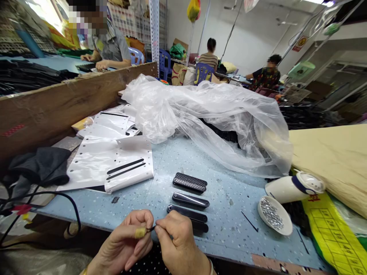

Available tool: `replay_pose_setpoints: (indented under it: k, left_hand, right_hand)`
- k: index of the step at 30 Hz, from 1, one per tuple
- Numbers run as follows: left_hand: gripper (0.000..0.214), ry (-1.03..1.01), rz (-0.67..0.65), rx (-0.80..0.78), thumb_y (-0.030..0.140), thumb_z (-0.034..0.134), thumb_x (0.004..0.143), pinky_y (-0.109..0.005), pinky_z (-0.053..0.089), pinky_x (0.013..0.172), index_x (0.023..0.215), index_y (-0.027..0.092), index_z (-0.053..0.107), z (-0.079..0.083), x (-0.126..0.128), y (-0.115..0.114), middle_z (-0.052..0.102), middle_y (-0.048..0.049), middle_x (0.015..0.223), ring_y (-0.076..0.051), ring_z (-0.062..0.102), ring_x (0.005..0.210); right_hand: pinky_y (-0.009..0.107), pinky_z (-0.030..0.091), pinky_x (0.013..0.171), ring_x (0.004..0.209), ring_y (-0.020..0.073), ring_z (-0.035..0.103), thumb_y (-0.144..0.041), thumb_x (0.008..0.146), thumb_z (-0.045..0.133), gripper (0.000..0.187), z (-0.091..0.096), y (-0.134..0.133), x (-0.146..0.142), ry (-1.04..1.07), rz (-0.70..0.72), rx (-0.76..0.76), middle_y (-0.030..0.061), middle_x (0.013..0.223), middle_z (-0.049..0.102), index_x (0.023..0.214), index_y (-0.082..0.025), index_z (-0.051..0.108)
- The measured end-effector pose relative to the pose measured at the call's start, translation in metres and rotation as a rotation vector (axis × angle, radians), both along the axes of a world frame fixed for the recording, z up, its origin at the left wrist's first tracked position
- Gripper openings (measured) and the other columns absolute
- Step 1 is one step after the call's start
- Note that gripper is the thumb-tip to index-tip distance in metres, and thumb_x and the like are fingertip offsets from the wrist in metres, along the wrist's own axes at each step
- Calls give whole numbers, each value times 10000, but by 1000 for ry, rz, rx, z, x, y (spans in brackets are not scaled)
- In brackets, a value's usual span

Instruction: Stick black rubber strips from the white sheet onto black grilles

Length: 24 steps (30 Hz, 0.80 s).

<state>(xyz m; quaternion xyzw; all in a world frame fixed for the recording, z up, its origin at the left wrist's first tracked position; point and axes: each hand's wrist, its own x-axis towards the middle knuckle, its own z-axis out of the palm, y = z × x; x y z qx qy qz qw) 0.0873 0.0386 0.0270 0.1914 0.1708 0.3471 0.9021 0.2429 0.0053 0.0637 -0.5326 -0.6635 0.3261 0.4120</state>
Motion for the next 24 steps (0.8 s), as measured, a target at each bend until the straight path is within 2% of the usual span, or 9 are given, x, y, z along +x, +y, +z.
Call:
replay_pose_setpoints:
  k: [5,10,13,18,20,22,23,24]
  left_hand:
    - [100,52,65,47,231,617,759,-161,309,309,770,139,654,-5,1,1,634,-22,493,-130,567,320]
    - [165,228,46,87,160,749,704,-114,257,309,709,160,584,-1,0,2,557,41,436,-43,407,296]
    - [219,321,60,121,215,762,723,-112,273,305,696,172,549,3,1,3,527,55,439,-31,332,315]
    - [182,570,76,245,316,724,748,-147,349,328,769,179,607,7,-7,3,524,50,466,-61,374,345]
    - [157,733,89,347,333,707,768,-160,359,346,835,196,673,4,-21,0,512,52,455,-80,403,358]
    - [125,937,124,529,307,712,776,-184,413,405,877,239,739,-5,-40,-9,553,32,458,-112,482,403]
    - [123,1012,150,628,281,723,764,-216,482,501,879,270,766,-11,-51,-15,637,0,534,-150,575,498]
    - [173,1024,110,705,258,714,759,-263,530,610,912,305,779,-18,-62,-22,733,-34,697,-206,662,643]
  right_hand:
    - [262,394,564,602,148,527,-139,882,506,267,-4,0,-1,-60,-30,20,49,642,589,714,-136,714]
    - [252,398,565,596,138,519,-137,884,512,281,-5,0,-1,-81,-30,5,39,651,593,655,-154,674]
    - [246,413,567,598,137,530,-130,880,520,267,-6,0,-2,-81,-21,15,38,658,600,666,-157,678]
    - [256,446,572,609,150,566,-110,872,521,236,-6,-3,3,-78,-46,56,44,666,614,748,-154,717]
    - [266,464,583,631,160,592,-93,849,533,205,-7,-8,11,-64,-78,94,49,690,627,821,-153,727]
    - [272,488,600,665,170,616,-68,812,564,203,-9,-16,22,-62,-82,115,51,726,638,906,-153,723]
    - [273,500,609,683,173,626,-56,792,582,223,-11,-20,29,-68,-74,114,52,745,642,940,-154,717]
    - [275,510,618,697,176,631,-47,775,597,245,-13,-25,35,-78,-68,107,53,763,644,964,-155,711]
